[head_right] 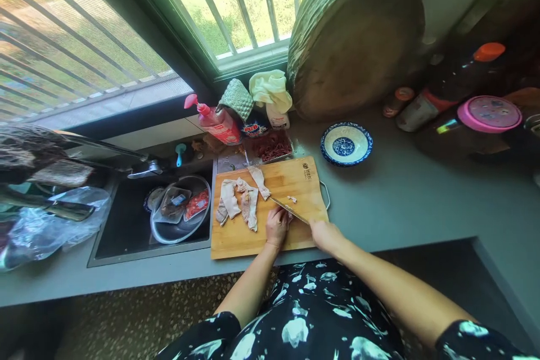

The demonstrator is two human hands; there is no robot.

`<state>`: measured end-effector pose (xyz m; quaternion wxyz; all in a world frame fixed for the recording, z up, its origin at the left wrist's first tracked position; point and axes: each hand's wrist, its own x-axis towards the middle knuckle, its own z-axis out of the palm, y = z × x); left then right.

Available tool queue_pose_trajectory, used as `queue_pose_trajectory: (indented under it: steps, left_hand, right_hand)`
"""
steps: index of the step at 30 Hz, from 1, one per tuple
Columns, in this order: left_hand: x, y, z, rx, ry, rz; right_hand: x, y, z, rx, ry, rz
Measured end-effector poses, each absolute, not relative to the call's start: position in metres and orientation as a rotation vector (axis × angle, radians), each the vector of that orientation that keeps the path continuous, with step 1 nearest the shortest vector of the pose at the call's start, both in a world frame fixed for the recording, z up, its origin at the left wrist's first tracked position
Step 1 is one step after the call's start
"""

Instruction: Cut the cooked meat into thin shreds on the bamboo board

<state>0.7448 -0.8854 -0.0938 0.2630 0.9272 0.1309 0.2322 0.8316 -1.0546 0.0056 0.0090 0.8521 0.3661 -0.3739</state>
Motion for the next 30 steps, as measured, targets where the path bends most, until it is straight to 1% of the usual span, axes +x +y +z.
queue_pose_trajectory:
  steps: [5,13,23,30]
  left_hand:
    - [0.743,-0.883,-0.094,2.548,0.377,0.573]
    - [0.738,-0.883,-0.096,2.521,0.422,0.500]
    - [0.739,-0.884,-0.093,2.531,0.381,0.487]
    - [0.740,-0.884,-0.094,2.495,0.434,0.486]
  right_hand:
    - [0.831,-1.044,0.006,2.659,1.218,-1.109]
    - [0.822,-1.050,0.002,2.688,1.225,-1.067]
    - [0.831,-1.026,0.018,2.661,1.276,-1.032]
    - [0.822,-1.051,0.016,2.652,1.156,-1.099]
